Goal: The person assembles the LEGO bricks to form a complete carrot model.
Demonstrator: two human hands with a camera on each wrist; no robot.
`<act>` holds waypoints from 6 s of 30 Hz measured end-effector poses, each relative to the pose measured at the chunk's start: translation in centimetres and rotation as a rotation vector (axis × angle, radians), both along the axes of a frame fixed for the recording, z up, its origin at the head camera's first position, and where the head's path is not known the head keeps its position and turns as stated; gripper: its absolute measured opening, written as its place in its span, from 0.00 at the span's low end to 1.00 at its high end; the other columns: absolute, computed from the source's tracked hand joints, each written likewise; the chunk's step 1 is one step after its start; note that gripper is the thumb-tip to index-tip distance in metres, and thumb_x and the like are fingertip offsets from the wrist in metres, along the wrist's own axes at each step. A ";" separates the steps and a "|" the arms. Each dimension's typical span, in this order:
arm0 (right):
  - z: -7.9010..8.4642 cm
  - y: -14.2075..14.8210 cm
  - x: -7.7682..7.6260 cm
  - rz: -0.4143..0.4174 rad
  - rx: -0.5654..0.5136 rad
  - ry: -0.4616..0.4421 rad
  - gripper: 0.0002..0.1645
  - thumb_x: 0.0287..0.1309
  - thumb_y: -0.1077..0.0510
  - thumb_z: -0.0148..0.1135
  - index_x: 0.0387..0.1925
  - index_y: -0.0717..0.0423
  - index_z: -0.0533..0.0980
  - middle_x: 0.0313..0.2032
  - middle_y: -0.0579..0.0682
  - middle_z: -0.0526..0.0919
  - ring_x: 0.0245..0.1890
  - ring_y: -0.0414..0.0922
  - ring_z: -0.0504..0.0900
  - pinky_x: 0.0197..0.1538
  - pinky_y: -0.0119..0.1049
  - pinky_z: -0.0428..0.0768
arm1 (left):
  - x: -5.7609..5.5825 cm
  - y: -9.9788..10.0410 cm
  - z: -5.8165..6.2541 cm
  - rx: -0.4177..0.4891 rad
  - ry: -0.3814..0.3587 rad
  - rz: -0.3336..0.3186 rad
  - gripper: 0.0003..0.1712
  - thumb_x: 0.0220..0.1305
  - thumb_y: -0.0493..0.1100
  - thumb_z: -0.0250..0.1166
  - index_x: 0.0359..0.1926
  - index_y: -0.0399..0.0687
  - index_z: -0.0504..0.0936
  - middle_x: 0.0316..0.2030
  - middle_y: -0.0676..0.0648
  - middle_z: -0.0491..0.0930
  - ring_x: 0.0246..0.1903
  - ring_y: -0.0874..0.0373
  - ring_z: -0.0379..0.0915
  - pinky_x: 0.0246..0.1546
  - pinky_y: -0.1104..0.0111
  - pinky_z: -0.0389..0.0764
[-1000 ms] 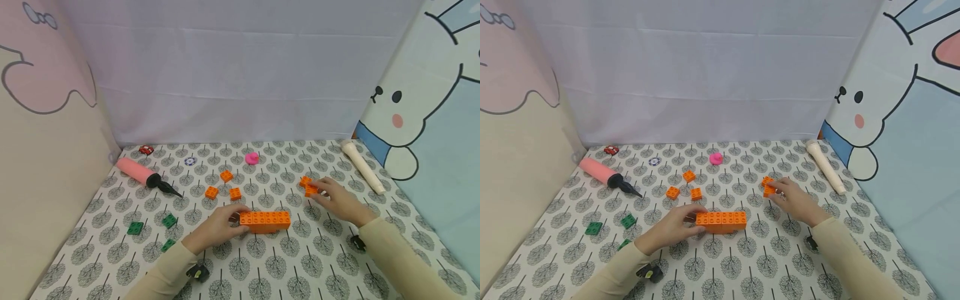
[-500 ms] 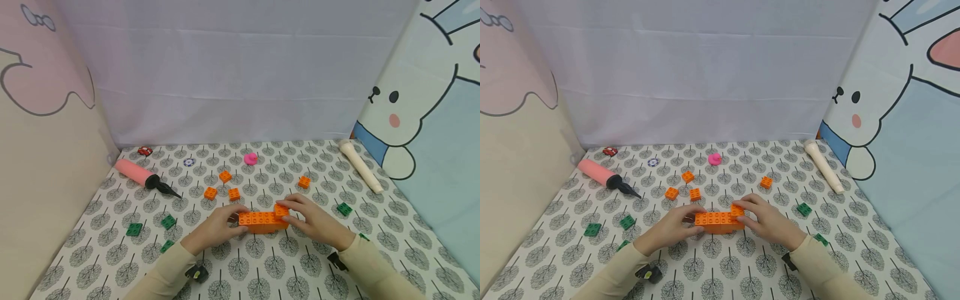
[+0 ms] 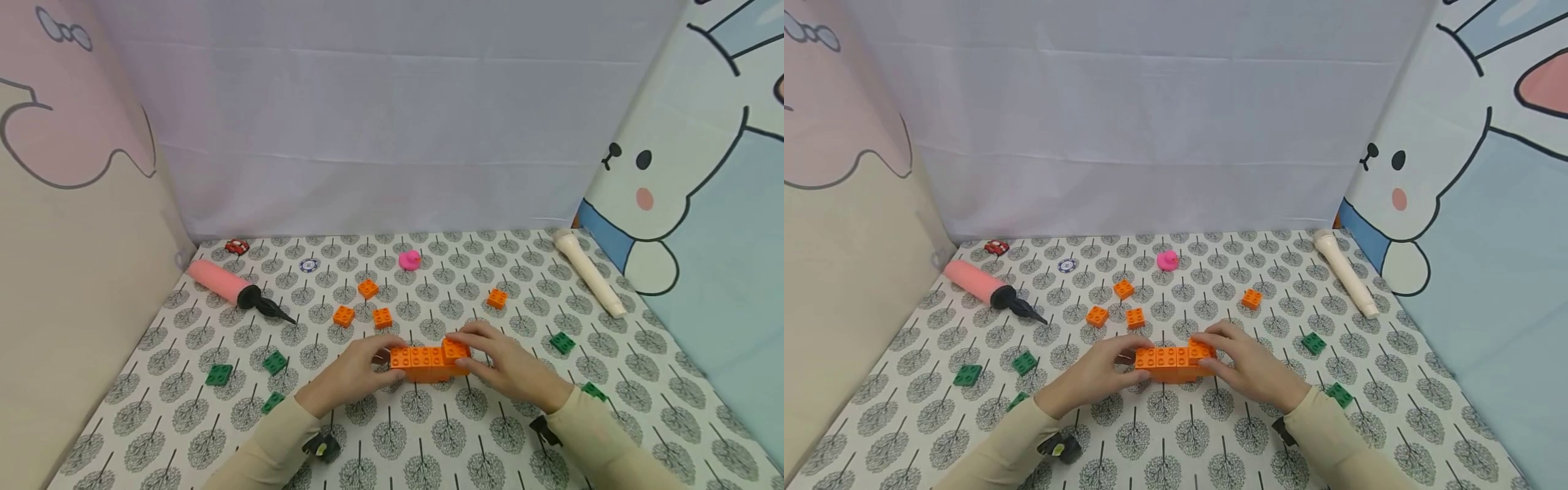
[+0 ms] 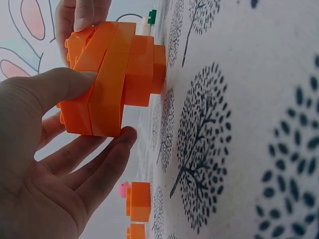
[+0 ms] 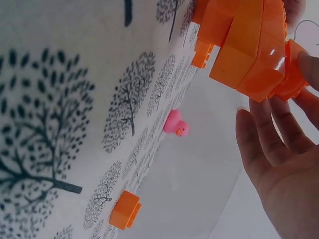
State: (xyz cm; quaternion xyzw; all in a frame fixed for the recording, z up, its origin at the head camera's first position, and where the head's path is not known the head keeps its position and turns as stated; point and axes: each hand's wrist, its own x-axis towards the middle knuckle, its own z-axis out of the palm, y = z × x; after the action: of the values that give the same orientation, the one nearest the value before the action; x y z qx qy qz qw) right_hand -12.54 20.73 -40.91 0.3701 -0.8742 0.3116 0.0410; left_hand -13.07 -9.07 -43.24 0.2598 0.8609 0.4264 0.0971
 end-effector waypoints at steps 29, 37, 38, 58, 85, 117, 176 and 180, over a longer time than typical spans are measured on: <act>0.5 -0.1 -0.5 -0.004 0.046 -0.006 0.26 0.63 0.47 0.67 0.61 0.49 0.78 0.52 0.40 0.78 0.47 0.35 0.76 0.49 0.38 0.81 | -0.1 0.0 0.0 -0.022 -0.009 0.012 0.25 0.62 0.49 0.71 0.60 0.54 0.78 0.54 0.55 0.80 0.50 0.59 0.79 0.55 0.65 0.80; 1.0 0.5 -1.7 -0.055 0.048 -0.096 0.27 0.70 0.45 0.58 0.67 0.45 0.73 0.61 0.46 0.75 0.58 0.46 0.77 0.59 0.53 0.78 | -0.1 0.0 0.3 -0.037 -0.004 0.002 0.25 0.63 0.49 0.70 0.60 0.56 0.78 0.56 0.54 0.79 0.50 0.59 0.78 0.55 0.66 0.80; 1.0 0.8 -2.2 -0.073 0.047 -0.092 0.27 0.71 0.46 0.57 0.68 0.45 0.72 0.63 0.48 0.74 0.59 0.48 0.76 0.60 0.54 0.77 | -0.1 0.0 0.2 -0.041 -0.003 0.003 0.25 0.63 0.49 0.70 0.60 0.56 0.78 0.56 0.55 0.79 0.50 0.60 0.78 0.55 0.66 0.80; 0.6 6.4 -12.0 -0.347 0.414 -0.284 0.37 0.68 0.47 0.61 0.68 0.66 0.67 0.61 0.71 0.70 0.58 0.66 0.73 0.55 0.62 0.76 | -0.1 0.0 0.1 -0.037 -0.017 -0.005 0.25 0.63 0.48 0.70 0.60 0.58 0.77 0.54 0.56 0.79 0.49 0.62 0.78 0.54 0.68 0.80; 2.3 3.5 -5.8 -0.241 0.130 -0.050 0.31 0.67 0.44 0.62 0.66 0.55 0.74 0.51 0.52 0.80 0.45 0.49 0.79 0.46 0.49 0.80 | -0.2 0.1 0.0 -0.066 0.025 -0.003 0.25 0.63 0.51 0.70 0.60 0.59 0.77 0.55 0.57 0.79 0.50 0.62 0.77 0.57 0.63 0.78; 1.2 -3.2 -0.8 0.025 0.139 0.087 0.27 0.61 0.52 0.68 0.61 0.52 0.78 0.51 0.46 0.81 0.46 0.40 0.79 0.50 0.38 0.83 | -0.2 -0.2 -0.1 -0.029 0.047 -0.020 0.24 0.64 0.51 0.69 0.60 0.56 0.78 0.55 0.55 0.79 0.49 0.60 0.79 0.54 0.66 0.80; 0.7 -1.0 -0.6 -0.006 0.126 -0.018 0.32 0.64 0.45 0.65 0.67 0.48 0.73 0.53 0.43 0.78 0.48 0.36 0.77 0.53 0.40 0.81 | -6.1 0.0 -0.5 -0.301 0.185 0.299 0.19 0.63 0.37 0.66 0.56 0.41 0.82 0.48 0.43 0.82 0.38 0.54 0.77 0.35 0.67 0.82; 0.8 -0.9 -0.6 -0.010 0.128 -0.042 0.32 0.64 0.45 0.65 0.68 0.46 0.72 0.54 0.41 0.78 0.50 0.36 0.76 0.54 0.40 0.81 | -5.4 -0.1 0.2 -0.248 0.188 0.277 0.22 0.63 0.43 0.67 0.58 0.48 0.81 0.52 0.48 0.81 0.42 0.57 0.76 0.36 0.70 0.81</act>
State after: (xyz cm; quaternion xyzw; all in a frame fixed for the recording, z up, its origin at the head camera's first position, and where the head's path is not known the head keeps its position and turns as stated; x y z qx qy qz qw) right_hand -13.15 19.81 -40.16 0.3611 -0.8948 0.2625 0.0002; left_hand -18.50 -9.22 -42.99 0.1638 0.9396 0.3002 -0.0121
